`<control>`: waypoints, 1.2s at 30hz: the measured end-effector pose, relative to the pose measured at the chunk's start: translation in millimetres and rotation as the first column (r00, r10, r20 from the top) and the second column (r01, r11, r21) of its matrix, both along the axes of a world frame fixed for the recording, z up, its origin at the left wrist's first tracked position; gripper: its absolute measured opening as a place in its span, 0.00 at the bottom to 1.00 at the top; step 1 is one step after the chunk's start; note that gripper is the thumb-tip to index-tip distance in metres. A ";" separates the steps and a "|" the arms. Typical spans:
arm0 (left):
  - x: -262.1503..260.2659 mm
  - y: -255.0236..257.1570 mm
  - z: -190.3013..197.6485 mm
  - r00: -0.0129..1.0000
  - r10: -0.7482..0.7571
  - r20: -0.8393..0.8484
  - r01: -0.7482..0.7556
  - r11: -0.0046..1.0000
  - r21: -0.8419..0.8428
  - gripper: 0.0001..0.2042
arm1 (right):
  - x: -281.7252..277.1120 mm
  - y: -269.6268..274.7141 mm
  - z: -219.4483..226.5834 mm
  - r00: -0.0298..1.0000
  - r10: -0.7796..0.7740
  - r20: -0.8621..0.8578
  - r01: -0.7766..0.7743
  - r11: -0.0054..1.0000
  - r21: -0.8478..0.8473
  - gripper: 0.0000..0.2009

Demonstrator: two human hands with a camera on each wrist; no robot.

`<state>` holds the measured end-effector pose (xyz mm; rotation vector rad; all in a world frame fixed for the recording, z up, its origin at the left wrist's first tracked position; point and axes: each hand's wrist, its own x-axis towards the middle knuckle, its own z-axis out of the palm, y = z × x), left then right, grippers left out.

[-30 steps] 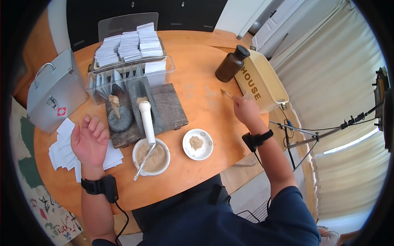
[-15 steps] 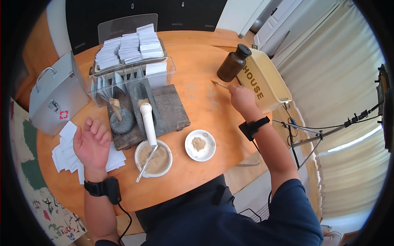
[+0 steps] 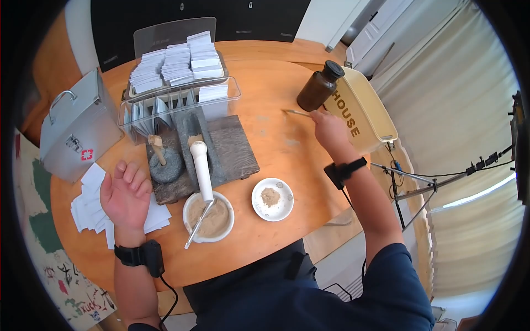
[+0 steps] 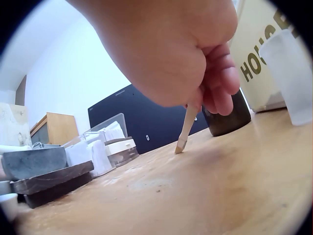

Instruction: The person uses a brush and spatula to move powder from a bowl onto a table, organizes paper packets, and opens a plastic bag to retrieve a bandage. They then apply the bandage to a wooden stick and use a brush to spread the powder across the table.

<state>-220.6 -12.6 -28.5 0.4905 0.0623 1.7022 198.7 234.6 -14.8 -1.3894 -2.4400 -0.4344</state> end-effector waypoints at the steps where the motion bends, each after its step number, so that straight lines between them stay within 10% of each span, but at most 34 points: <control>1: -0.6 -0.1 -0.2 1.000 0.003 -0.003 -0.003 1.000 0.006 0.12 | 0.2 4.9 -5.4 1.000 0.023 -0.021 -0.023 0.999 -0.023 0.08; 9: -1.0 -2.3 -0.3 1.000 0.023 0.021 -0.023 1.000 -0.015 0.11 | 7.1 -49.9 24.3 0.993 0.083 0.089 -0.075 0.993 -0.087 0.08; 36: -0.6 -2.7 0.8 0.999 0.039 -0.006 -0.039 0.999 -0.029 0.12 | -79.6 36.6 11.0 0.943 0.327 -0.056 -0.329 0.944 -0.029 0.13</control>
